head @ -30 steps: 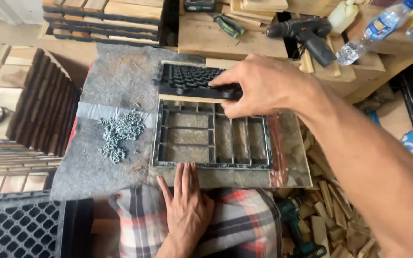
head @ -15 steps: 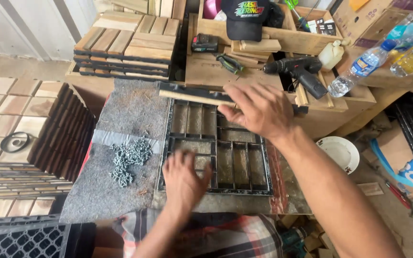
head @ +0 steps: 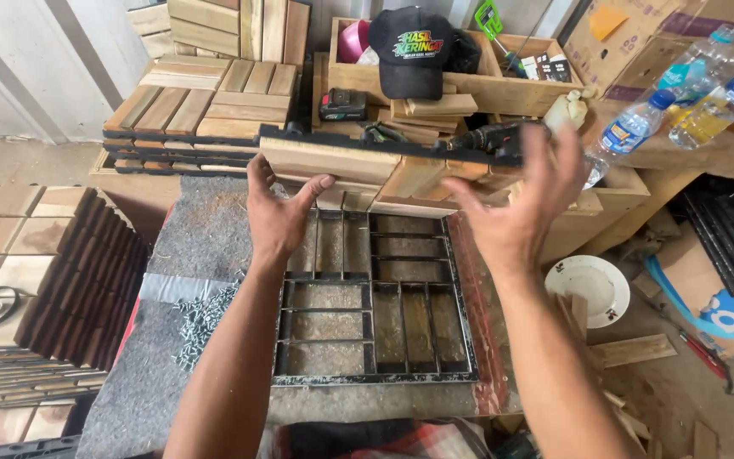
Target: Assembling decorative wooden tiles by screwing a lattice frame to a base and arranging wooden slats into a pattern.
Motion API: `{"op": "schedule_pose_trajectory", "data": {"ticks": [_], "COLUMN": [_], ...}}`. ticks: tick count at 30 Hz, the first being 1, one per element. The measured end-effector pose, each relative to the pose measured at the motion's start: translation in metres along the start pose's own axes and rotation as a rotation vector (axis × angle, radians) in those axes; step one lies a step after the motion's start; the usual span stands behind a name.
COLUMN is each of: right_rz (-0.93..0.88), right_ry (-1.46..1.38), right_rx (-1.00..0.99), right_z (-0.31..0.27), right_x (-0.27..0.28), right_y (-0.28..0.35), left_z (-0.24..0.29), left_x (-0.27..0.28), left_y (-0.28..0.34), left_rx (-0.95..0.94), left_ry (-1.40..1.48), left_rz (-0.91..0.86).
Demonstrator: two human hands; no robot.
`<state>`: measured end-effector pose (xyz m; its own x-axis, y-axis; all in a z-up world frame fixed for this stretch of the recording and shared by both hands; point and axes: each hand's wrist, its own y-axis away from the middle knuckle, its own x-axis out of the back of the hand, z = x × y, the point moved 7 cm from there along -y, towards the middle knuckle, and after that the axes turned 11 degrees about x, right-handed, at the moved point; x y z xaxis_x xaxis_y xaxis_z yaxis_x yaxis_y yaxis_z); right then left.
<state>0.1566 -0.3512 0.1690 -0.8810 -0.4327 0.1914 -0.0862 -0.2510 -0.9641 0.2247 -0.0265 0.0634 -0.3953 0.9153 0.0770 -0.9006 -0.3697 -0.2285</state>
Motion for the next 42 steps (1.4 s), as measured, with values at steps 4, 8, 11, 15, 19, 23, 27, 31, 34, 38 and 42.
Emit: {"op": "schedule_pose_trajectory", "data": {"ticks": [4,8,11,15,19,23,27,31,34,38,42], "right_rz": [-0.097,-0.431,-0.373,-0.146,-0.024,-0.046,-0.031,-0.027,0.026,0.192,0.283], "right_ry": [-0.38,-0.46,-0.493,-0.673,-0.831,-0.696,-0.699,-0.697,-0.75,-0.794,-0.85], "right_rx": [-0.722,-1.15,-1.15,-1.08,-1.066,-1.343,-1.4,-1.299,-1.232,-1.154,-1.08], "right_z": [0.025,0.043,0.044,0.033,0.016,-0.009,-0.028,-0.043,-0.046,-0.047,-0.031], "right_x": [-0.035,-0.092,-0.094,-0.047,-0.004,0.018,0.039,0.058,0.062,0.072,0.065], "right_y": [0.087,0.178,0.179,0.135,0.134,0.169,0.203,0.175,0.167,0.187,0.238], "left_z": [0.006,-0.018,-0.022,0.011,0.056,-0.031,-0.07,-0.025,-0.028,-0.028,-0.062], "left_x": [-0.003,-0.012,-0.006,0.01,0.024,0.031,0.036,0.05,0.061,0.057,0.054], "left_y": [-0.005,-0.009,-0.009,0.003,0.039,0.05,0.084,0.106,0.112,0.129,0.131], "left_rx": [0.003,0.038,0.043,0.018,0.043,0.301,0.357,0.255,0.188,0.315,0.476], "left_ry": [0.132,0.082,0.045,0.042,0.033,0.055,0.122,0.134,0.153,0.235,0.229], "left_rz": [-0.01,-0.072,-0.025,0.008,-0.008,0.015,0.03,0.006,-0.044,-0.246,-0.257]}}
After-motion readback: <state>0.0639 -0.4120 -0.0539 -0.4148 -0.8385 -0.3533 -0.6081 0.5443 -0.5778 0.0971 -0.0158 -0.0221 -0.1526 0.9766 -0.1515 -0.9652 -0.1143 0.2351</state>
